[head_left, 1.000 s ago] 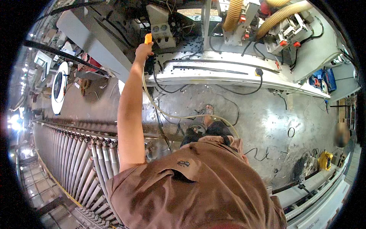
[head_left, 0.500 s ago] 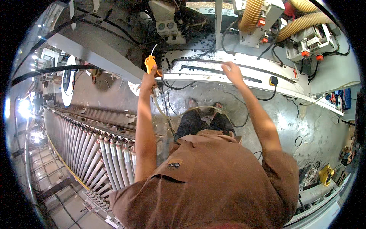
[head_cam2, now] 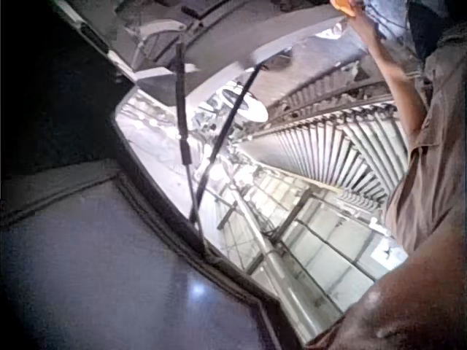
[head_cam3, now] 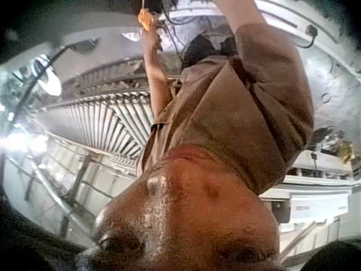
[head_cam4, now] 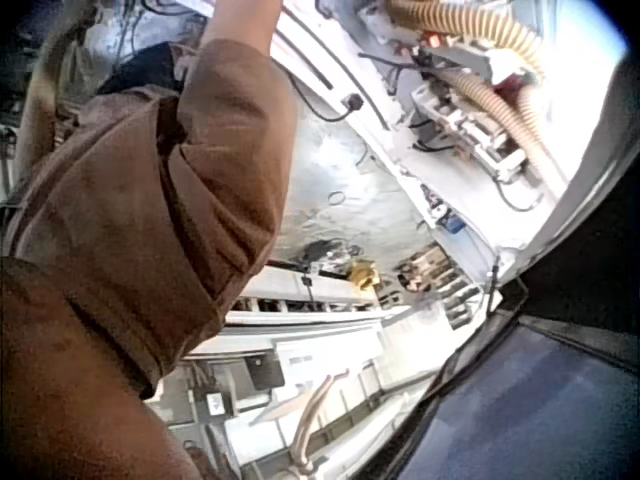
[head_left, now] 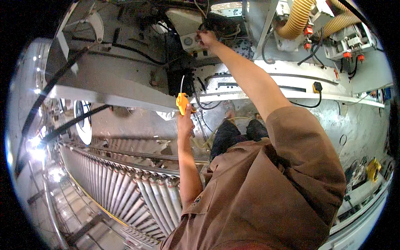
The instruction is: The person cleans an industrial machine and replaces a component, using an air nozzle to blow dust off internal parts and handling a circular spool.
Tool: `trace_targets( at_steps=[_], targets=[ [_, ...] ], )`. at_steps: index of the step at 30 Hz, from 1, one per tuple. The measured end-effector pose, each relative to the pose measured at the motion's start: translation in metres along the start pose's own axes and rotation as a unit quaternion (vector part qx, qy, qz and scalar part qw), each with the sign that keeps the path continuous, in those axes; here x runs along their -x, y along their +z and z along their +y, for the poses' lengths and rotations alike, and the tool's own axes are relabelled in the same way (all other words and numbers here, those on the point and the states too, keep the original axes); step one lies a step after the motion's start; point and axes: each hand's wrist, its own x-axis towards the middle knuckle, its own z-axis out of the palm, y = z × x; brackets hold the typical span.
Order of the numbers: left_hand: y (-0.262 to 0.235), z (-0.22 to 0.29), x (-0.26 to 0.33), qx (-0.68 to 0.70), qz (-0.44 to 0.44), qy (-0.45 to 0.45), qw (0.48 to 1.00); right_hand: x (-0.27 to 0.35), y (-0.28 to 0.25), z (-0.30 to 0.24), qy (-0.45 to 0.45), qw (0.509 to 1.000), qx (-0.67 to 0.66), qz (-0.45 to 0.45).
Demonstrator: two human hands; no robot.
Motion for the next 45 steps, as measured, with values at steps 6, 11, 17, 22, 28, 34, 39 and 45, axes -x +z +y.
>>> trace_targets(
  at_steps=[6, 11, 17, 22, 28, 34, 39, 45],
  targets=[
    [-0.043, 0.010, -0.053, -0.045, -0.050, -0.124, 0.990, 0.161, -0.027, 0.095, -0.248, 0.904, 0.289, 0.194],
    [0.005, 0.112, -0.122, -0.165, -0.052, -0.038, 0.984, 0.354, -0.327, 0.266, -0.116, 0.884, -0.007, 0.452],
    [0.059, 0.216, -0.206, -0.230, -0.016, 0.053, 0.972, 0.480, -0.366, 0.275, 0.125, 0.865, 0.260, 0.411],
    [0.136, 0.196, -0.191, -0.146, -0.118, 0.026, 0.982, 0.427, -0.214, 0.129, -0.060, 0.968, 0.101, 0.220],
    [0.258, 0.109, -0.049, 0.076, -0.230, -0.060, 0.968, 0.368, -0.121, 0.048, -0.070, 0.996, 0.026, 0.045],
    [0.272, 0.095, -0.081, -0.026, -0.371, 0.228, 0.900, 0.393, -0.152, 0.037, -0.092, 0.947, 0.228, 0.207],
    [0.310, 0.254, -0.235, -0.271, -0.094, 0.535, 0.794, 0.456, -0.207, 0.111, -0.022, 0.911, 0.239, 0.335],
    [0.433, 0.296, -0.459, -0.567, -0.067, 0.584, 0.578, 0.538, -0.179, 0.138, 0.044, 0.854, 0.236, 0.461]
  ],
)
